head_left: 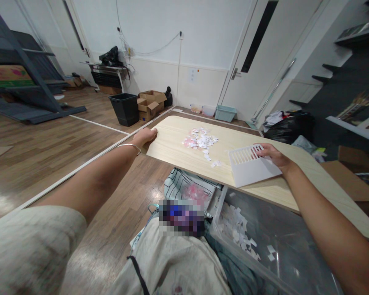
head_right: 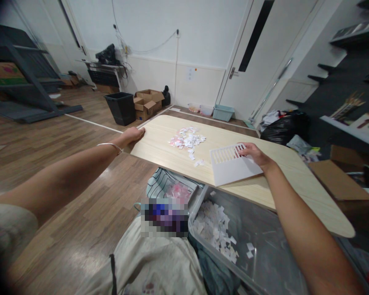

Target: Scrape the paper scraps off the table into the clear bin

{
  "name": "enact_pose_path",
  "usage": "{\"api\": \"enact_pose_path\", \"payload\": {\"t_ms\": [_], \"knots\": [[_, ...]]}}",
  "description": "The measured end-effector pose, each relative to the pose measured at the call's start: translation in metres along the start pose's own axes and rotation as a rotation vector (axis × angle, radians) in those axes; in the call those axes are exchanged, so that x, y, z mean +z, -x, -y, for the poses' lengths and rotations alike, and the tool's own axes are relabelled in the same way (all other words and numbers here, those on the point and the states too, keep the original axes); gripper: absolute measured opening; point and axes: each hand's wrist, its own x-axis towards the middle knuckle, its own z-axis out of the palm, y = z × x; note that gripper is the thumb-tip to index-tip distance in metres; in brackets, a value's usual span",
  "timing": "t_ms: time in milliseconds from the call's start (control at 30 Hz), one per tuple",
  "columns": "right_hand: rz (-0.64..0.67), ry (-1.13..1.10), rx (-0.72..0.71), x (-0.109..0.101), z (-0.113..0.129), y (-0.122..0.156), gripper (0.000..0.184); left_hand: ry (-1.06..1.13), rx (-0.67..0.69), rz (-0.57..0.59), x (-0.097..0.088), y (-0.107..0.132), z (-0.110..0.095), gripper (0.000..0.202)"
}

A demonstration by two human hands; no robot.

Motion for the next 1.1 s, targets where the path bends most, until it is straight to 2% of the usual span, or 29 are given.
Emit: {"api": "enact_pose_path", "payload": {"t_ms": [300, 500, 633, 767, 900, 1000, 1100], "knots": [[-0.23, -0.016, -0.088, -0.003, -0.007, -0.014, 0.035, 0.023, -0.01, -0.009, 0.001, -0.001, 0.001, 0.078], [-0.256, -0.019, -0.041, 0.002, -0.005, -0.01, 0.029, 0.018, -0.002, 0.004, -0.001, 0.001, 0.0, 0.077], [-0.316, -0.042, -0.012, 0.005, 0.002, -0.008, 0.026, 0.008, 0.01, 0.011, -0.003, 0.005, 0.0, 0.08], [-0.455, -0.08, -0.009, 0.009, 0.019, -0.003, 0.025, 0.002, 0.024, 0.035, -0.005, 0.007, 0.001, 0.076], [-0.745, -0.127, -0.052, 0.016, 0.029, 0.035, 0.022, 0.002, 0.024, 0.047, -0.005, 0.01, 0.001, 0.076], [-0.949, -0.068, -0.058, 0.02, 0.016, 0.08, 0.026, 0.016, 0.037, 0.074, -0.007, 0.014, 0.0, 0.073], [-0.943, 0.133, 0.019, 0.026, -0.005, 0.115, 0.028, 0.031, 0.047, 0.088, -0.01, 0.019, 0.0, 0.07]]}}
